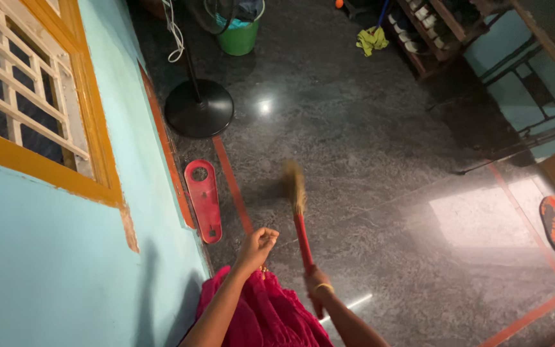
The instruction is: The person sweeps the floor using a broom, moving dust and debris across the room, around furniture, and under a fan before gathering it with a dustpan.
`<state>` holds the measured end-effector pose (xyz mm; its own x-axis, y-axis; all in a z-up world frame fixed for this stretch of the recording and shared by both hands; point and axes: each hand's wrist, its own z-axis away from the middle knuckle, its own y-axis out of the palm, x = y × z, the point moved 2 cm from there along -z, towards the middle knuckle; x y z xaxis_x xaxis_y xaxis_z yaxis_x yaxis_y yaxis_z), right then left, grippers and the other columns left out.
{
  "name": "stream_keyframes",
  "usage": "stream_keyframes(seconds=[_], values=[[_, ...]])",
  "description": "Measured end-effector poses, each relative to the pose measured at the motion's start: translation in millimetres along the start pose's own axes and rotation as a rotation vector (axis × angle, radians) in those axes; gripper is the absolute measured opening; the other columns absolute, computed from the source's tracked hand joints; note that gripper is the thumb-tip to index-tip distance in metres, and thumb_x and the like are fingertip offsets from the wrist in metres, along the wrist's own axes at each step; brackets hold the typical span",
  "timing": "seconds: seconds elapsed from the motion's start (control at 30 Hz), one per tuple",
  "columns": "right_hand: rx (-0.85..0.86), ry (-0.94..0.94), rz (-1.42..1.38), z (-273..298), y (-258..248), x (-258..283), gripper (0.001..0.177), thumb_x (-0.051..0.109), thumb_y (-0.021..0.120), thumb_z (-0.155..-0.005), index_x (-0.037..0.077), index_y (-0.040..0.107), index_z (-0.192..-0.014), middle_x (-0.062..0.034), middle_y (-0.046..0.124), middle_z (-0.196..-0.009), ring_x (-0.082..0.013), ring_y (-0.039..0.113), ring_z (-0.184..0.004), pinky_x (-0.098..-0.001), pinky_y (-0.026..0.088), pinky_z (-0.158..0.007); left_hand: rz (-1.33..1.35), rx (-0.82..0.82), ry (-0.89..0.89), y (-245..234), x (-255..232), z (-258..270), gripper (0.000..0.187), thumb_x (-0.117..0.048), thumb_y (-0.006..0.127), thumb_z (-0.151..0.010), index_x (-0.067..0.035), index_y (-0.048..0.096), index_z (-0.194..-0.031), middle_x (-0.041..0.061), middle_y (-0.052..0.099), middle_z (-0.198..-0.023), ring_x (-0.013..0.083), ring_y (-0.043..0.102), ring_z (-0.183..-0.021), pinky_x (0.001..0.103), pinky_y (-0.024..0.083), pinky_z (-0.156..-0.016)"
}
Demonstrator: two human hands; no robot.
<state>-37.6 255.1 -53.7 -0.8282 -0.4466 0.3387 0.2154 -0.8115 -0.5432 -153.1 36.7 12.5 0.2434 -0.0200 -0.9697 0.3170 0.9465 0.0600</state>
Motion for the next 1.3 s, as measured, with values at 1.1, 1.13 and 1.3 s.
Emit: stream_keyframes(seconds=[1.1, 1.13, 1.3], values=[[0.242, -0.36, 0.638, -42.9, -13.7, 62.4, 0.045, 0.038, 0.057, -0.095, 0.024, 0.053, -0.137, -0.0197, 0.076, -0.103, -0.0381, 0.077, -0.085, -0.05, 0.06, -0.073, -0.009, -0.085, -0.057, -33.2, -9.9, -5.4, 0.018, -0.014, 0.067, -0.097, -0.006, 0.071, -0.113, 0.003, 0.073, -0.101, 0.0093, 0.07, -0.092, 0.025, 0.055, -0.084], [0.246, -0.365, 0.645, -42.4, -16.0, 60.9, 0.045, 0.038, 0.057, -0.095, 0.024, 0.053, -0.137, -0.0197, 0.076, -0.103, -0.0381, 0.077, -0.085, -0.05, 0.06, -0.073, -0.006, -0.115, -0.056, -37.4, -9.7, -3.0, 0.018, -0.013, 0.067, -0.095, -0.006, 0.071, -0.111, 0.003, 0.075, -0.101, 0.0093, 0.071, -0.092, 0.025, 0.055, -0.083], [0.059, 0.053, 0.152, -49.0, -14.8, 67.1, 0.041, 0.046, 0.048, -0.105, 0.013, 0.063, -0.125, -0.0251, 0.076, -0.101, -0.0418, 0.074, -0.087, -0.0555, 0.057, -0.072, -0.049, -0.194, -0.128, -52.0, -10.5, 10.4, 0.019, -0.011, 0.067, -0.093, -0.005, 0.071, -0.11, 0.003, 0.074, -0.1, 0.0098, 0.072, -0.091, 0.025, 0.055, -0.082]])
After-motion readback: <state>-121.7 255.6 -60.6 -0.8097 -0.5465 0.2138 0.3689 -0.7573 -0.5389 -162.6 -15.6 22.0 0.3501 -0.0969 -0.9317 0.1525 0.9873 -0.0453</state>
